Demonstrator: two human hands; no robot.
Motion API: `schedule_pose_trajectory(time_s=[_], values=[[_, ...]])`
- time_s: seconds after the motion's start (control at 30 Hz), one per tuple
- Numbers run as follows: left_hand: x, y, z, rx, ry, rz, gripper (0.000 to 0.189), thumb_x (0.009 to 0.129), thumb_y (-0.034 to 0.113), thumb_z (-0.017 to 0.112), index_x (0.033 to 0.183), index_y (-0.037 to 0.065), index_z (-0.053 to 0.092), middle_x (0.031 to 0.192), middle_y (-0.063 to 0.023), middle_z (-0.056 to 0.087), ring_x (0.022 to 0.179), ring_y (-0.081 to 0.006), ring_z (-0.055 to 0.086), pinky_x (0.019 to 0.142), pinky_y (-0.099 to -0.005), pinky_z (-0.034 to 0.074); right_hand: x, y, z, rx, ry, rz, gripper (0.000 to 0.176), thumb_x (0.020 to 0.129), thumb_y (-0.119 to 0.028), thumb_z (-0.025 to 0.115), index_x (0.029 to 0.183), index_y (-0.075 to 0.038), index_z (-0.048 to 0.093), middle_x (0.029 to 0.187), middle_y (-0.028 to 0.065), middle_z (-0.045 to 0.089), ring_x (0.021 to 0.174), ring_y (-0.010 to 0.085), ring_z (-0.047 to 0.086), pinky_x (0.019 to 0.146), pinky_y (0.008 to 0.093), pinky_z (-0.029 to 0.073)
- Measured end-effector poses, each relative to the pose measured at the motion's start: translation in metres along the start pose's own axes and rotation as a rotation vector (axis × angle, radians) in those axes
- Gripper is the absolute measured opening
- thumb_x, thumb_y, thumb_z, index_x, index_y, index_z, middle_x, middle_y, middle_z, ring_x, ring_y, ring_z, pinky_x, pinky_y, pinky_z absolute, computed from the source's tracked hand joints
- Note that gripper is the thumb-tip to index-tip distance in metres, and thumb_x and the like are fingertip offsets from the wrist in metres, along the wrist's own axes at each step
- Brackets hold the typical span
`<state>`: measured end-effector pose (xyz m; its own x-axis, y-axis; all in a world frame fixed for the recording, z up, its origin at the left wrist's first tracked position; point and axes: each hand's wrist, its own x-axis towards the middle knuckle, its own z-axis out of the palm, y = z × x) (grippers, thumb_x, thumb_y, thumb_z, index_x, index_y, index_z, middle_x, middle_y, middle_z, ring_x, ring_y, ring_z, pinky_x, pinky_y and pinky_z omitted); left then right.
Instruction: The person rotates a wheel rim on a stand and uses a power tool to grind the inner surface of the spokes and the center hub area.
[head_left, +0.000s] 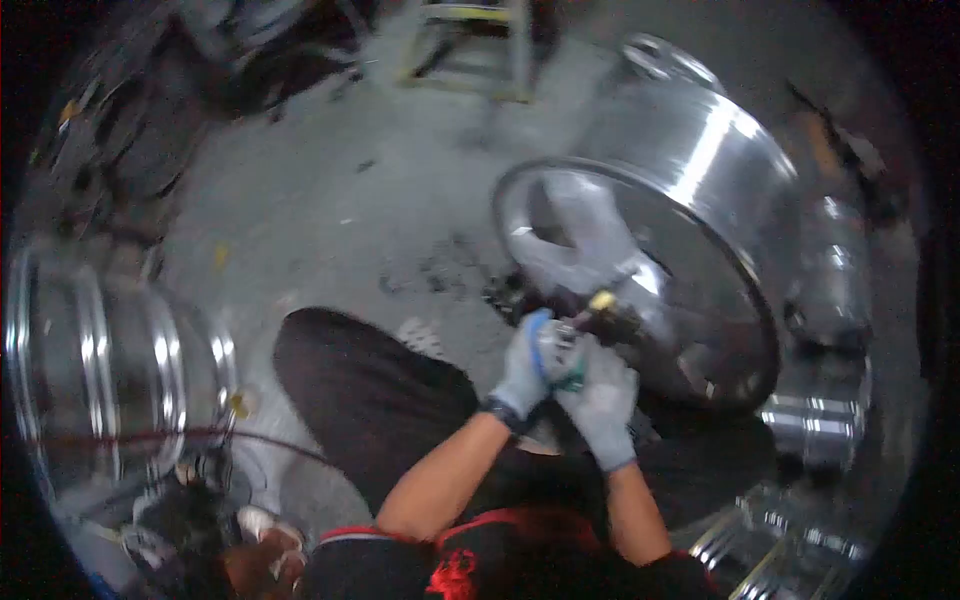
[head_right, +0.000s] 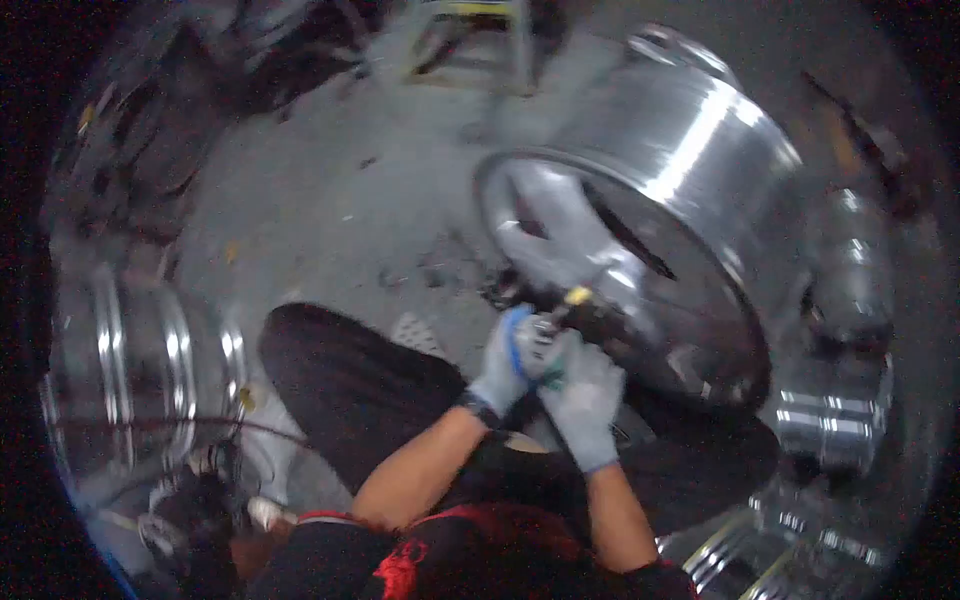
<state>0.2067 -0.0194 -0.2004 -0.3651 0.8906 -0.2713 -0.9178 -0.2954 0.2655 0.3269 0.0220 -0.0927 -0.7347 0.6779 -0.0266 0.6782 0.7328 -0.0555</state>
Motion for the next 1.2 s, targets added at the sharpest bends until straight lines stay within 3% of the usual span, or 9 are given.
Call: schedule_pose_trajectory(time_s=[0.07,0.3,0.5,0.57,0.8,0.9,1.0,1.13,1.2], values=[[-0.012,0.028,0.042,-0.291,0.099,-0.216,0.016,0.102,0.02,0.068,0.106,0.005,0.065,0.098,-0.0092,0.071,0.091,-0.0196,0.07,0.092,-0.033,0.058,0.006,-0.002,-0.007,-0.026,-0.026,-0.001,0.091,0.065,-0.035,0.089,0.144,-0.013,0.051,0.105,0.01,0.062,0.103,0.0318,0.064,0.084,0.0508,0.047],[-0.014,-0.011,0.02,0.379,0.106,0.232,0.022,0.1,0.012,0.069,0.119,0.003,0.062,0.101,-0.0108,0.071,0.099,-0.021,0.07,0.095,-0.0345,0.058,-0.005,0.0,-0.024,-0.062,-0.124,0.085,0.09,0.065,-0.036,0.093,0.141,-0.014,0.051,0.103,0.0097,0.063,0.096,0.0307,0.067,0.08,0.0496,0.051],[-0.002,0.009,0.008,-0.007,0.022,0.054,0.031,0.105,0.035,0.059,0.105,0.006,0.068,0.097,-0.0097,0.073,0.095,-0.0256,0.072,0.094,-0.0402,0.058,0.012,-0.01,-0.02,-0.032,-0.105,0.013,0.088,0.068,-0.035,0.092,0.142,-0.014,0.05,0.107,0.0101,0.063,0.101,0.0314,0.067,0.084,0.0498,0.05],[-0.006,0.02,0.026,-0.214,0.202,-0.185,0.037,0.105,0.041,0.055,0.099,0.008,0.071,0.098,-0.0094,0.073,0.094,-0.027,0.072,0.094,-0.0416,0.057,0.009,-0.008,-0.019,-0.02,-0.136,0.044,0.091,0.064,-0.033,0.091,0.144,-0.014,0.05,0.107,0.0123,0.063,0.101,0.0348,0.066,0.085,0.0518,0.049],[-0.02,-0.004,0.04,0.305,0.269,0.064,0.034,0.105,0.038,0.057,0.105,0.007,0.073,0.099,-0.0098,0.075,0.098,-0.0262,0.072,0.095,-0.0418,0.057,-0.008,0.001,-0.031,0.009,-0.187,0.089,0.094,0.067,-0.032,0.091,0.147,-0.011,0.048,0.111,0.0133,0.063,0.103,0.035,0.065,0.084,0.0523,0.048],[-0.025,-0.004,0.045,0.84,0.213,0.426,0.033,0.105,0.037,0.056,0.104,0.008,0.073,0.098,-0.0089,0.075,0.096,-0.0249,0.072,0.095,-0.0413,0.057,0.001,-0.003,-0.029,0.008,-0.182,0.056,0.093,0.068,-0.033,0.09,0.148,-0.011,0.048,0.111,0.0135,0.062,0.104,0.0351,0.064,0.085,0.052,0.048],[-0.01,0.021,0.029,-0.071,0.176,-0.093,0.034,0.106,0.038,0.055,0.104,0.009,0.073,0.1,-0.0088,0.075,0.095,-0.0255,0.073,0.094,-0.0407,0.057,0.008,-0.007,-0.027,-0.012,-0.175,0.026,0.094,0.068,-0.033,0.09,0.148,-0.011,0.047,0.111,0.0134,0.063,0.104,0.0348,0.064,0.085,0.0518,0.048],[-0.017,0.007,0.034,0.053,0.115,-0.005,0.034,0.106,0.038,0.054,0.105,0.01,0.072,0.101,-0.0094,0.076,0.096,-0.0263,0.073,0.094,-0.0411,0.057,0.0,0.0,-0.027,-0.036,-0.174,0.048,0.094,0.067,-0.034,0.09,0.148,-0.012,0.047,0.111,0.0128,0.063,0.104,0.0337,0.065,0.085,0.0518,0.049],[-0.012,0.001,0.033,-0.135,0.265,-0.187,0.034,0.106,0.039,0.054,0.106,0.01,0.072,0.1,-0.0096,0.075,0.096,-0.0265,0.073,0.094,-0.0415,0.057,-0.006,0.003,-0.032,-0.042,-0.21,0.088,0.094,0.067,-0.034,0.09,0.148,-0.013,0.047,0.111,0.0128,0.063,0.104,0.0335,0.065,0.086,0.0517,0.049]])
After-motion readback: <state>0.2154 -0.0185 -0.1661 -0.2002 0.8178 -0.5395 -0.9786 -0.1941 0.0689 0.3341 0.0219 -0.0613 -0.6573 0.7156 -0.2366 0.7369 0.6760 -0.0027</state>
